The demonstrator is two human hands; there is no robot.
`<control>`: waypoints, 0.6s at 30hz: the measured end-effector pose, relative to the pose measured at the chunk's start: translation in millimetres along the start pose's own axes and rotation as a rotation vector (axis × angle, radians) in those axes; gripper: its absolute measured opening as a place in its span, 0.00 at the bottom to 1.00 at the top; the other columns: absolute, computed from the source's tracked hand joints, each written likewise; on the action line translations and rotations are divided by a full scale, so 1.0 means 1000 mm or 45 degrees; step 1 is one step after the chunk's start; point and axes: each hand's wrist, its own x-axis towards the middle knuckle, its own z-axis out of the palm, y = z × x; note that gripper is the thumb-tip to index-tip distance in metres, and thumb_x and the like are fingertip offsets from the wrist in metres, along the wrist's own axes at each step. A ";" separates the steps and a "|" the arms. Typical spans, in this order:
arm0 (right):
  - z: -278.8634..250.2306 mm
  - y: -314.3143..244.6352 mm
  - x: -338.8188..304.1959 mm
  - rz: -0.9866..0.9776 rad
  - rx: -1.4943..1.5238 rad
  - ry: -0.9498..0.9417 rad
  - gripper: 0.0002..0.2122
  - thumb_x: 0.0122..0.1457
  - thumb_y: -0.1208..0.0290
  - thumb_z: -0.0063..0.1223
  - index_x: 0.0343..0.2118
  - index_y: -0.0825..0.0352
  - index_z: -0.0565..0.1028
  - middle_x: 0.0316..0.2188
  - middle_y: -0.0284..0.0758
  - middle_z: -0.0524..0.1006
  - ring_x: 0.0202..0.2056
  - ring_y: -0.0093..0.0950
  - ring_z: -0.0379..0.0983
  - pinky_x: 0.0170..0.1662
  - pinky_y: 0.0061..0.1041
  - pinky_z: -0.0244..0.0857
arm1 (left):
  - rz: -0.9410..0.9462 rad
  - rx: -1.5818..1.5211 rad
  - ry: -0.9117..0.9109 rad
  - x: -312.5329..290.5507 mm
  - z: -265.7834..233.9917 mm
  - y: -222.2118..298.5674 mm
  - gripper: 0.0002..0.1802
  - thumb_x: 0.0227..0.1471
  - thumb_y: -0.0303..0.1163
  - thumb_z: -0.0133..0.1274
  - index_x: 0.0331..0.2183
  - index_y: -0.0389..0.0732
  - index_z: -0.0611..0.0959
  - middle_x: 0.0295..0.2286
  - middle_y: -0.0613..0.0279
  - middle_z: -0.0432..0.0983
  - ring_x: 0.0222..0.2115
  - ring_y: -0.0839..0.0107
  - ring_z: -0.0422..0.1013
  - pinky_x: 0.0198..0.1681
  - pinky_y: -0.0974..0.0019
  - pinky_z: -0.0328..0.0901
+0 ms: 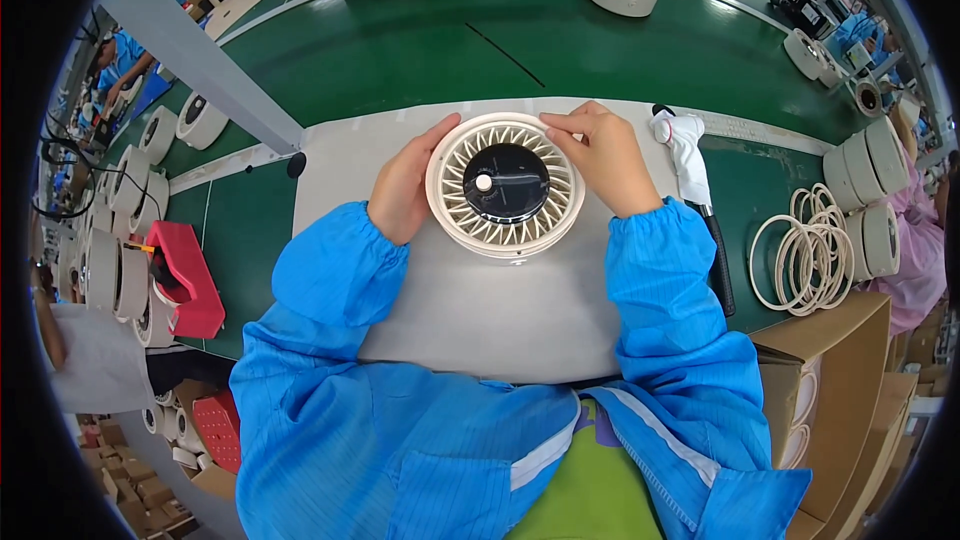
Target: The person assembles plastic components and plastic rings onto fan motor housings by hand, taking the parts from a component tray and a cardboard box.
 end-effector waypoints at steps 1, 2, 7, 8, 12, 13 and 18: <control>0.000 0.000 0.002 -0.025 -0.062 -0.001 0.09 0.49 0.74 0.52 0.35 0.63 0.76 0.24 0.37 0.70 0.23 0.27 0.66 0.27 0.22 0.59 | -0.003 0.052 0.011 0.001 0.003 0.002 0.28 0.57 0.43 0.26 0.54 0.37 0.53 0.51 0.54 0.57 0.50 0.66 0.58 0.53 0.66 0.54; 0.001 0.001 0.007 -0.022 -0.065 -0.006 0.09 0.49 0.74 0.52 0.35 0.63 0.76 0.24 0.37 0.70 0.23 0.27 0.66 0.27 0.22 0.59 | -0.006 0.047 0.011 0.001 0.005 0.003 0.28 0.57 0.43 0.26 0.54 0.37 0.53 0.51 0.54 0.57 0.50 0.66 0.58 0.53 0.66 0.54; 0.006 -0.005 0.024 -0.173 -0.237 -0.109 0.08 0.48 0.75 0.52 0.33 0.63 0.77 0.25 0.38 0.70 0.25 0.31 0.66 0.29 0.24 0.60 | -0.028 0.019 -0.012 0.006 0.005 0.002 0.25 0.57 0.39 0.29 0.53 0.36 0.56 0.49 0.56 0.60 0.49 0.69 0.60 0.51 0.68 0.56; 0.008 -0.008 0.024 -0.178 -0.314 -0.112 0.08 0.49 0.76 0.51 0.34 0.64 0.76 0.26 0.39 0.71 0.26 0.32 0.67 0.29 0.24 0.61 | 0.003 0.028 -0.031 0.009 0.002 -0.001 0.25 0.57 0.38 0.30 0.53 0.35 0.57 0.49 0.56 0.61 0.48 0.69 0.60 0.51 0.68 0.57; 0.021 -0.007 0.011 -0.287 -0.461 -0.043 0.10 0.52 0.75 0.47 0.38 0.67 0.73 0.33 0.43 0.71 0.35 0.36 0.68 0.35 0.27 0.63 | 0.267 0.865 -0.058 0.011 -0.001 0.007 0.23 0.56 0.34 0.34 0.51 0.33 0.59 0.48 0.53 0.62 0.48 0.66 0.61 0.50 0.67 0.57; 0.024 -0.006 0.005 -0.339 -0.496 -0.003 0.12 0.53 0.74 0.45 0.41 0.68 0.71 0.36 0.44 0.71 0.38 0.38 0.68 0.37 0.28 0.64 | 0.384 1.282 -0.065 0.011 0.001 0.011 0.22 0.55 0.32 0.35 0.51 0.33 0.60 0.47 0.51 0.63 0.48 0.64 0.61 0.49 0.67 0.58; 0.038 -0.013 -0.009 -0.307 -0.631 0.090 0.16 0.56 0.71 0.41 0.47 0.69 0.64 0.45 0.47 0.67 0.47 0.41 0.63 0.44 0.32 0.61 | 0.233 1.893 -0.044 0.014 0.018 0.022 0.20 0.52 0.28 0.38 0.48 0.31 0.64 0.44 0.46 0.65 0.47 0.56 0.61 0.48 0.65 0.58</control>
